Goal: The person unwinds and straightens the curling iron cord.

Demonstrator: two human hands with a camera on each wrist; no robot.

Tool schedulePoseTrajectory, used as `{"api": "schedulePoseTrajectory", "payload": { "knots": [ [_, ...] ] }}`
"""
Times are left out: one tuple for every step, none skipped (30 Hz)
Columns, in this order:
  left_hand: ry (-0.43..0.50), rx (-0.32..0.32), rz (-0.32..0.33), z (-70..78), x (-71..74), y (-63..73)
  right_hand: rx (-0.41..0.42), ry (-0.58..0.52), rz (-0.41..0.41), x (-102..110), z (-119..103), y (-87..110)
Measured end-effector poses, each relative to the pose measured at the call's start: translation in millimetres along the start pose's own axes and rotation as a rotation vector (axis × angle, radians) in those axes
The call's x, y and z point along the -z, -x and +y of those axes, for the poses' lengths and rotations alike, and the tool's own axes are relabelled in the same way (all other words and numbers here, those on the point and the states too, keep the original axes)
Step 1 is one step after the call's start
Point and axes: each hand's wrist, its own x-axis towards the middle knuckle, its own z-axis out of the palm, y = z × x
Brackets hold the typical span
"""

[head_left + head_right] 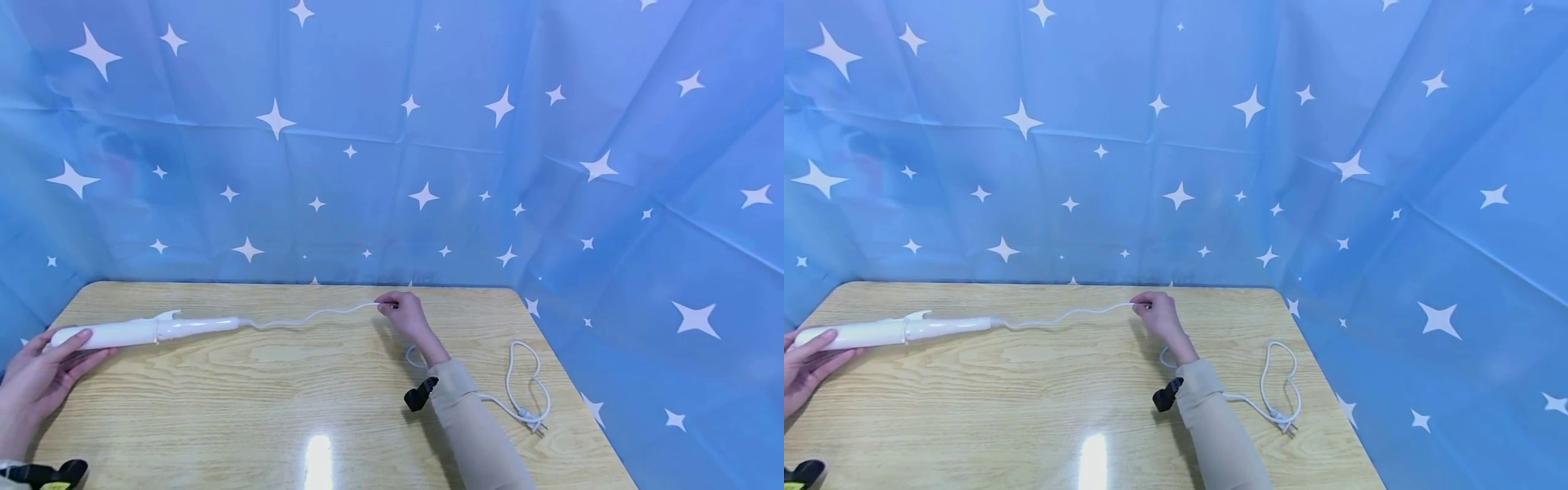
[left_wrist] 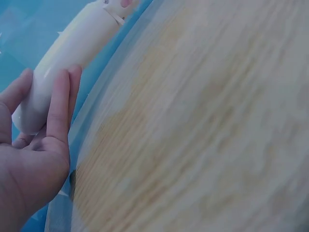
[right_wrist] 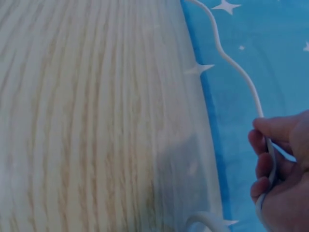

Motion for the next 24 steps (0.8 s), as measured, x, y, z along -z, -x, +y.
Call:
{"api": "schedulePoseTrajectory", "payload": {
  "knots": [
    [-0.018,0.007,0.014,-0.5,-0.5,-1.2,0.000,0.005,-0.001,-1,2,-0.5],
    [-0.035,0.014,0.025,-0.8,-0.9,-2.2,-0.001,0.010,-0.002,-1,3,-0.9],
    [-0.039,0.022,0.030,-0.9,-1.1,-3.5,-0.003,0.012,-0.003,-2,5,-1.3],
    [-0.044,0.032,0.033,-0.8,-1.2,-4.8,-0.001,0.017,-0.006,-4,6,-1.8],
    [-0.054,0.041,0.038,-0.2,-1.2,-6.0,0.003,0.021,-0.010,-5,7,-2.5],
    [-0.053,0.045,0.030,0.7,-1.0,-7.1,0.010,0.025,-0.016,-7,7,-3.2],
    [-0.052,0.054,0.029,1.5,-0.6,-8.0,0.024,0.032,-0.022,-8,8,-4.0],
    [-0.051,0.058,0.023,2.3,-0.1,-9.1,0.035,0.038,-0.032,-10,7,-4.6],
    [-0.057,0.063,0.019,3.4,0.3,-10.1,0.045,0.042,-0.042,-12,7,-5.2],
    [-0.089,0.068,0.030,4.6,0.6,-10.6,0.055,0.048,-0.051,-15,6,-5.9],
    [-0.123,0.067,0.042,5.5,0.6,-11.4,0.064,0.055,-0.063,-17,5,-6.4],
    [-0.153,0.068,0.055,6.3,0.7,-12.6,0.071,0.065,-0.071,-20,4,-6.7],
    [-0.190,0.071,0.073,7.0,0.4,-13.4,0.074,0.075,-0.074,-23,2,-7.1],
    [-0.233,0.073,0.094,7.5,-0.2,-14.2,0.076,0.090,-0.074,-26,1,-7.4],
    [-0.269,0.076,0.118,8.1,-0.9,-14.6,0.084,0.112,-0.067,-29,-1,-7.9],
    [-0.300,0.077,0.142,8.4,-1.6,-15.2,0.087,0.141,-0.057,-32,-2,-8.6],
    [-0.324,0.079,0.162,9.0,-2.4,-16.0,0.090,0.166,-0.044,-35,-4,-9.0],
    [-0.355,0.077,0.181,9.3,-3.7,-16.4,0.090,0.188,-0.026,-38,-6,-9.8],
    [-0.420,0.067,0.191,9.3,-5.1,-16.7,0.090,0.206,-0.011,-41,-6,-10.7],
    [-0.490,0.055,0.201,8.9,-6.5,-17.4,0.093,0.221,0.000,-43,-7,-11.4],
    [-0.567,0.042,0.209,8.6,-7.8,-18.1,0.098,0.228,0.004,-46,-7,-12.2],
    [-0.645,0.028,0.219,8.0,-9.1,-18.9,0.095,0.222,0.000,-47,-8,-12.7],
    [-0.721,0.014,0.229,7.1,-10.1,-19.8,0.098,0.207,-0.010,-49,-7,-13.0],
    [-0.790,-0.002,0.232,6.3,-10.8,-20.5,0.101,0.191,-0.024,-50,-7,-13.4]
  ]
}}
